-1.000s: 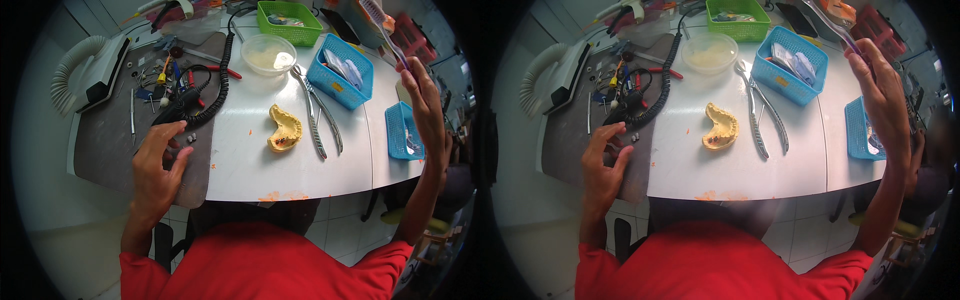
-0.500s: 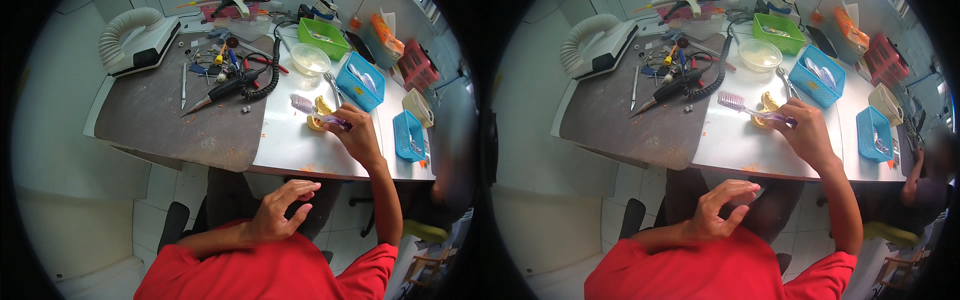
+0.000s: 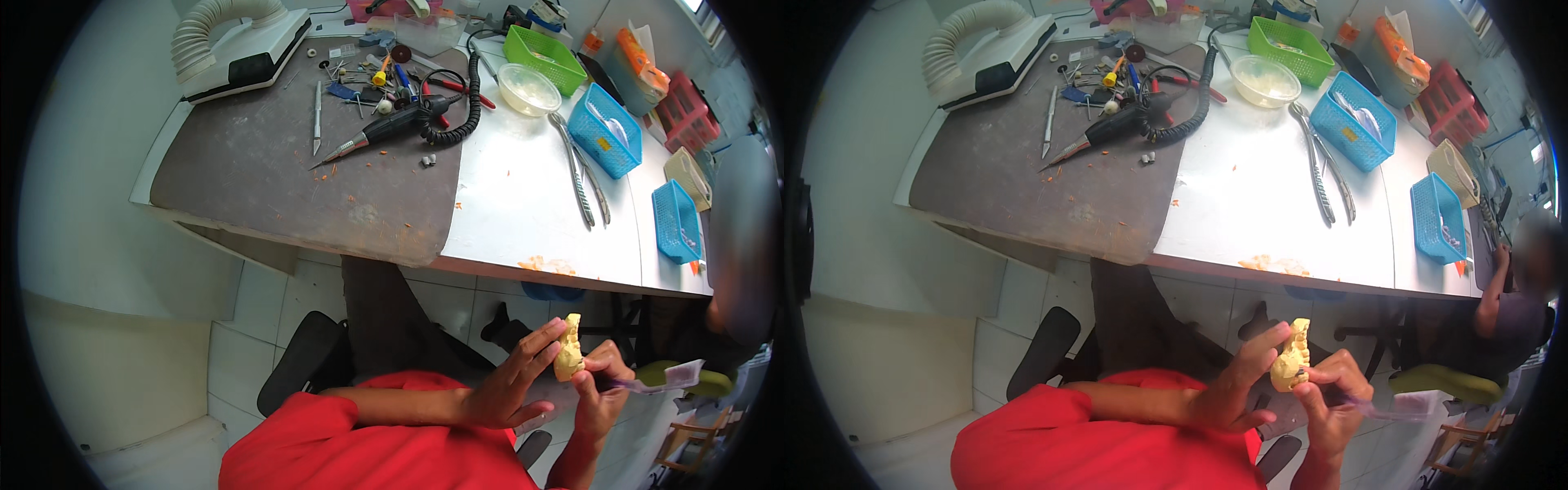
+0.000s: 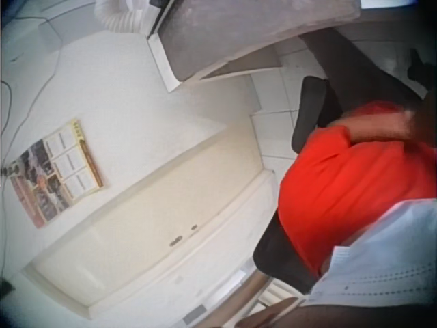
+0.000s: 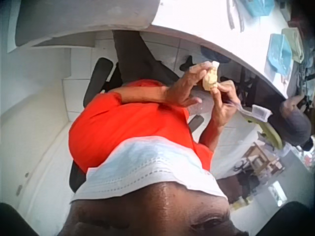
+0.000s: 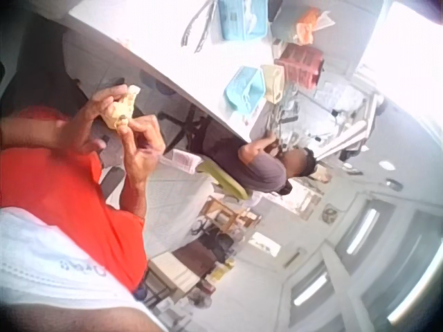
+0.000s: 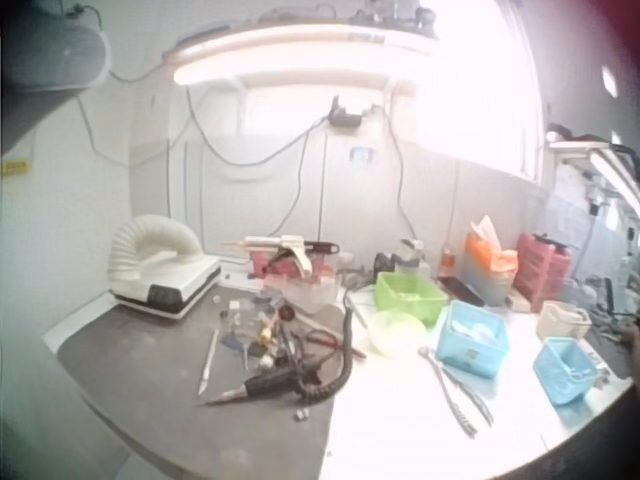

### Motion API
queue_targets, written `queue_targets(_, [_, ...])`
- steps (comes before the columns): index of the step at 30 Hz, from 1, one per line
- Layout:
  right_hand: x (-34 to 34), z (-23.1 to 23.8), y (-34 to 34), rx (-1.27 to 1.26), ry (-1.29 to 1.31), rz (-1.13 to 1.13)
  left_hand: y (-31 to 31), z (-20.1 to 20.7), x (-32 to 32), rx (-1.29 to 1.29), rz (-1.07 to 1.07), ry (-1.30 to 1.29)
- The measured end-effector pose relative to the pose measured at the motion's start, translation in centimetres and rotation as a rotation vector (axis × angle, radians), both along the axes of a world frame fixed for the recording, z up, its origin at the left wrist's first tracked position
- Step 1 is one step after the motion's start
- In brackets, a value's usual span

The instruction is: The person assembles a dental prosthesis by placing small white components into a yellow mold and then attaching a blue base. They use a rotary tool with a grinding disc to trim and smooth the edges of the assembled unit.

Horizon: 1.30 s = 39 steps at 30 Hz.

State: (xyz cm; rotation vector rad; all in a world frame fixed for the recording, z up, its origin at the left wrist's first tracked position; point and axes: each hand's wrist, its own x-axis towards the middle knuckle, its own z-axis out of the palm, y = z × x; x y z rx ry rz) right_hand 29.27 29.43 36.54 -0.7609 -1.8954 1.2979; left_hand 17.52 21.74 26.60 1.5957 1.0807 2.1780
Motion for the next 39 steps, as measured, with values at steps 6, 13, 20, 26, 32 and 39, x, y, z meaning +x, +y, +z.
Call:
queue_targets(6, [-0.1,-9.1,-2.0,-0.385,0.059,-0.188,0.5,-6.2,0.9,-0.286,0.006,-0.067])
queue_targets(13, [0.4,-12.3,0.3,-0.437,-0.114,-0.136,1.9,-10.2,0.5,-0.625,-0.183,-0.721])
queue_targets(20, [5.9,-15.8,1.7,-0.232,-0.370,-0.030,3.1,-10.0,-2.9,-0.909,-0.200,-0.682])
queue_targets(26, [0.4,-16.1,1.1,-0.054,-0.424,-0.045,3.9,-11.0,-3.2,-0.805,0.010,-0.539])
queue_targets(32, [3.4,-18.9,2.6,-0.009,-0.624,-0.079,5.5,-12.9,-7.0,-0.763,0.167,-0.466])
queue_targets(39, [1.3,-23.4,9.9,0.246,-0.526,-0.023,7.7,-17.9,-9.5,-0.732,0.115,-0.177])
